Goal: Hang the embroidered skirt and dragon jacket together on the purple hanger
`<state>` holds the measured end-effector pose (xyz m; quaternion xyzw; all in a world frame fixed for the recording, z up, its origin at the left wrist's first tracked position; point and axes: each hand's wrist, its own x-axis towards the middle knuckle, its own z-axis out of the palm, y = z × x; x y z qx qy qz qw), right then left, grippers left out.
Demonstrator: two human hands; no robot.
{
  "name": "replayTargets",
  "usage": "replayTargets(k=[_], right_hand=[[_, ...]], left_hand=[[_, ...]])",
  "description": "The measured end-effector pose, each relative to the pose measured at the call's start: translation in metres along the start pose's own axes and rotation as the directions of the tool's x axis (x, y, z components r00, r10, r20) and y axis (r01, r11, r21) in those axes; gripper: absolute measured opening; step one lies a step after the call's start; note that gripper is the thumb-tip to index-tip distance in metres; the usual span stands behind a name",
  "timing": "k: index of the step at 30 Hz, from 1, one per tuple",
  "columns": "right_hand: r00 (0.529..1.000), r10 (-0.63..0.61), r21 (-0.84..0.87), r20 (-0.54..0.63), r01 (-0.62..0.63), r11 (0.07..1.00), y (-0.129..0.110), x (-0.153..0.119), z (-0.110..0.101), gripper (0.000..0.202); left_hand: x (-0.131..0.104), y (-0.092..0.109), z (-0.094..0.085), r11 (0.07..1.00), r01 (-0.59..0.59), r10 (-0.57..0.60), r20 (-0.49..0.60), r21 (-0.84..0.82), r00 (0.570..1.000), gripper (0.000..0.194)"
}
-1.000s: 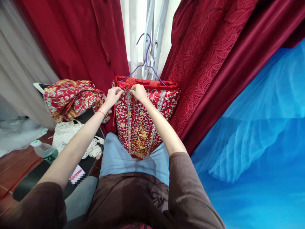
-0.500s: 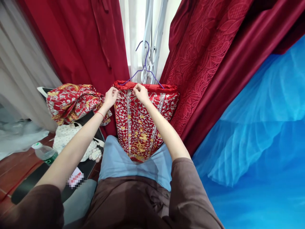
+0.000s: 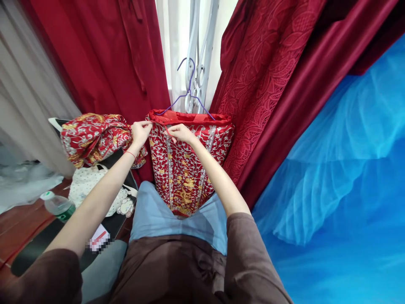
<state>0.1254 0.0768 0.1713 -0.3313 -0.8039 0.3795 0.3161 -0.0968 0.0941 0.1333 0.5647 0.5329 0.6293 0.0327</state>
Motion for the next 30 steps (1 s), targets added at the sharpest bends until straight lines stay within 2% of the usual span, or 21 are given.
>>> replayTargets(k=[3,5,7,9,12,14,16,20,23,25,27,30], right_hand=[[0.995,-0.087,0.089,0.045,0.083,0.993,-0.003,-0.003,-0.002,0.043],[0.99,-0.104,0.089,0.092,0.096,0.991,-0.004,-0.007,-0.005,0.047],[0.99,-0.111,0.087,0.084,0.103,0.991,-0.005,-0.011,-0.008,0.049],[0.993,-0.119,0.104,-0.021,0.12,0.987,-0.005,-0.013,-0.01,0.051],[0.967,-0.119,0.113,-0.226,0.148,0.983,-0.007,-0.014,-0.008,0.056],[0.95,-0.131,0.059,-0.285,0.154,0.986,-0.009,-0.013,-0.004,0.054],[0.942,-0.184,-0.037,-0.282,0.181,0.983,-0.011,-0.012,0.002,0.047],[0.915,-0.338,-0.255,-0.219,0.281,0.925,-0.013,-0.008,0.015,0.032],[0.912,-0.368,-0.422,-0.182,0.265,0.867,-0.013,-0.006,0.019,0.027],[0.91,-0.381,-0.512,-0.163,0.252,0.821,-0.015,-0.006,0.021,0.025],[0.902,-0.4,-0.585,-0.161,0.239,0.775,-0.018,-0.008,0.023,0.026],[0.898,-0.398,-0.699,-0.187,0.163,0.697,-0.023,-0.012,0.027,0.03]], left_hand=[[0.005,0.007,0.008,0.986,-0.016,-0.012,-0.162,-0.167,0.987,0.02],[0.009,0.013,0.013,0.944,-0.034,-0.015,-0.144,-0.329,0.99,0.028],[0.011,0.02,0.016,0.884,-0.015,0.003,-0.026,-0.467,1.0,0.035],[0.01,0.027,0.016,0.837,0.045,0.031,0.13,-0.545,0.991,0.038],[0.002,0.033,0.008,0.814,0.097,0.085,0.284,-0.572,0.955,0.039],[-0.004,0.035,0.0,0.832,0.111,0.105,0.351,-0.543,0.93,0.042],[-0.008,0.034,-0.009,0.86,0.13,0.108,0.425,-0.493,0.899,0.046],[-0.009,0.034,-0.019,0.886,0.134,0.172,0.583,-0.444,0.794,0.051],[-0.006,0.036,-0.021,0.896,0.134,0.198,0.65,-0.424,0.733,0.05],[-0.006,0.037,-0.021,0.904,0.151,0.18,0.676,-0.4,0.714,0.051],[-0.007,0.037,-0.02,0.902,0.175,0.149,0.665,-0.395,0.732,0.049],[-0.011,0.035,-0.016,0.878,0.232,0.067,0.586,-0.42,0.807,0.045]])
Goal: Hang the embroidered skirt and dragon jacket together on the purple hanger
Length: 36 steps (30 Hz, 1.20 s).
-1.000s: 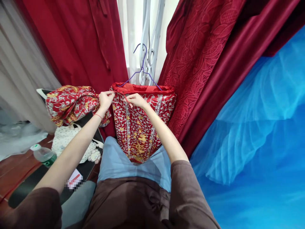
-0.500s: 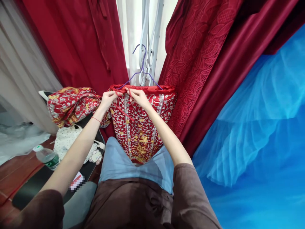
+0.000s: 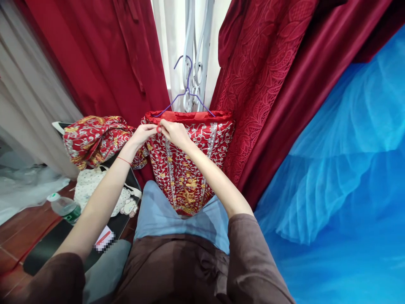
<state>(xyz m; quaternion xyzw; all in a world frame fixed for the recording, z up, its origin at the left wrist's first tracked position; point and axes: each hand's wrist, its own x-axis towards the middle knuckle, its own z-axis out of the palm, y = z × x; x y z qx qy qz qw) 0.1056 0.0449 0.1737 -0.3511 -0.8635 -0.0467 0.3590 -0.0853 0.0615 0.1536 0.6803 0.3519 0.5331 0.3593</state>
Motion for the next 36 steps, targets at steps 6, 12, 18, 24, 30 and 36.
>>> replayTargets(k=[6,12,18,24,30,36], right_hand=[[0.998,0.036,-0.22,0.053,-0.024,0.975,-0.003,-0.004,-0.006,0.03],[0.982,0.164,-0.402,0.09,-0.114,0.908,0.004,0.001,-0.017,0.037],[0.972,0.183,-0.514,0.144,-0.085,0.854,0.012,0.007,-0.029,0.04],[0.974,0.175,-0.567,0.147,-0.062,0.821,0.021,0.006,-0.03,0.044],[0.97,0.112,-0.595,0.213,0.038,0.803,0.024,0.008,-0.037,0.047],[0.975,0.07,-0.594,0.212,0.072,0.801,0.021,0.002,-0.054,0.045]], left_hand=[[0.001,-0.007,0.014,0.999,-0.046,0.046,-0.12,0.005,0.992,0.038],[0.01,-0.014,0.01,0.963,-0.17,0.248,-0.433,0.211,0.867,0.027],[0.007,-0.025,-0.011,0.876,-0.128,0.348,-0.425,0.466,0.835,0.016],[0.003,-0.02,-0.012,0.774,-0.037,0.414,-0.461,0.633,0.785,0.012],[0.014,-0.017,-0.018,0.713,-0.001,0.462,-0.468,0.702,0.753,0.011],[0.022,-0.01,-0.029,0.594,0.085,0.339,-0.345,0.8,0.875,0.011]])
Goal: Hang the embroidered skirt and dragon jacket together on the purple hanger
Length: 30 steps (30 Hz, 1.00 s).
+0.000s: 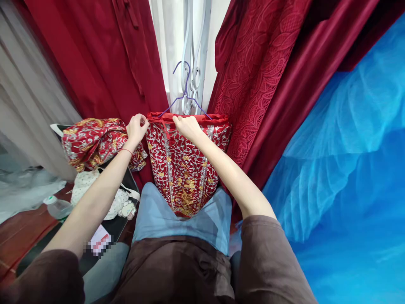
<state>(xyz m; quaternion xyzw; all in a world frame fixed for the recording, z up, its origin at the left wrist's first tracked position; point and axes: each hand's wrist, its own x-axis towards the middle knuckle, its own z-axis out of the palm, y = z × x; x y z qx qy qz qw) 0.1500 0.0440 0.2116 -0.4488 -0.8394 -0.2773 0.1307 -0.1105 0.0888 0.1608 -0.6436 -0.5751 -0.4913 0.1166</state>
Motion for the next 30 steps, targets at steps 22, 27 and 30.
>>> replayTargets(k=[22,27,30], right_hand=[[1.0,-0.017,0.019,-0.012,0.018,1.0,0.132,-0.069,-0.01,0.027],[0.995,0.05,-0.032,-0.083,-0.053,0.998,0.112,-0.074,-0.006,0.034],[0.988,0.131,-0.109,-0.079,-0.139,0.984,0.105,-0.074,-0.004,0.038]], left_hand=[[0.045,-0.007,0.017,0.995,-0.096,0.102,0.27,-0.034,0.957,0.034],[0.055,-0.014,0.02,0.993,-0.011,0.029,0.16,-0.114,0.987,0.032],[0.064,-0.018,0.02,0.982,0.005,0.012,0.092,-0.187,0.996,0.031]])
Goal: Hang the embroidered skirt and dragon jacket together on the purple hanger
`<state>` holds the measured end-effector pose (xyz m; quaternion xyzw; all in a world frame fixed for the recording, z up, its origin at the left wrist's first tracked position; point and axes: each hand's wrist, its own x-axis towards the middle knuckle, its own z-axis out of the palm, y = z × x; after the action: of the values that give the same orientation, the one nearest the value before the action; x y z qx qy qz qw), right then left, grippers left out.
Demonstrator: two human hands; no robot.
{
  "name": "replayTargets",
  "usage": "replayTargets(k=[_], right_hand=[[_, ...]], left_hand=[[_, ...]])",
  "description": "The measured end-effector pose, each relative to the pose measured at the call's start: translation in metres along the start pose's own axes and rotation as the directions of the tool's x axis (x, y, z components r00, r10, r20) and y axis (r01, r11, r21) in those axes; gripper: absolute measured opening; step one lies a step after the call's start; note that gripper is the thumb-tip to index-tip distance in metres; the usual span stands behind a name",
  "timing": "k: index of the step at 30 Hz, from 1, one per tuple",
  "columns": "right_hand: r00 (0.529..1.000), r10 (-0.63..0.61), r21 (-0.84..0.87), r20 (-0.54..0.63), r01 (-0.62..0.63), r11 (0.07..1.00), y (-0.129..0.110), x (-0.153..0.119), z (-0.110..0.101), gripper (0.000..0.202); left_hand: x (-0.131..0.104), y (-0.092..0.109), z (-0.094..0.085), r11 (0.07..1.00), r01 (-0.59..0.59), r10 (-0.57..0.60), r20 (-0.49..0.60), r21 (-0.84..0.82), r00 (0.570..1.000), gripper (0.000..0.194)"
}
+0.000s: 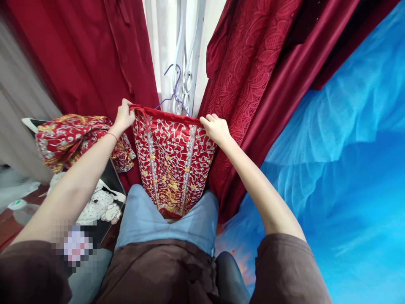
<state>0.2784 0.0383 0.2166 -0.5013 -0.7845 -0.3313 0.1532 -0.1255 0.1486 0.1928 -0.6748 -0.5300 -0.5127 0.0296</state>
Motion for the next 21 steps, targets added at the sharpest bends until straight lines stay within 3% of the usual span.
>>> replayTargets(k=[7,11,13,17,21], right_hand=[[0.985,0.167,-0.054,0.037,-0.164,0.985,-0.004,0.004,0.015,0.042],[0.987,0.121,-0.042,0.11,-0.117,0.992,-0.006,0.007,0.02,0.044],[0.988,0.097,-0.034,0.118,-0.094,0.995,-0.005,0.008,0.02,0.046],[0.984,0.155,-0.015,0.086,-0.154,0.988,-0.002,0.01,0.02,0.053],[0.958,0.228,0.025,0.175,-0.236,0.971,-0.005,0.012,0.021,0.054]], left_hand=[[-0.002,0.001,-0.007,0.971,0.113,-0.084,0.14,-0.212,0.987,0.026],[-0.015,0.005,-0.019,0.932,0.23,-0.158,0.258,-0.279,0.953,0.024],[-0.018,0.008,-0.023,0.922,0.248,-0.156,0.3,-0.297,0.941,0.033],[-0.022,0.01,-0.021,0.903,0.27,-0.188,0.257,-0.334,0.948,0.045],[-0.038,0.003,-0.019,0.936,0.244,-0.178,0.258,-0.254,0.95,0.045]])
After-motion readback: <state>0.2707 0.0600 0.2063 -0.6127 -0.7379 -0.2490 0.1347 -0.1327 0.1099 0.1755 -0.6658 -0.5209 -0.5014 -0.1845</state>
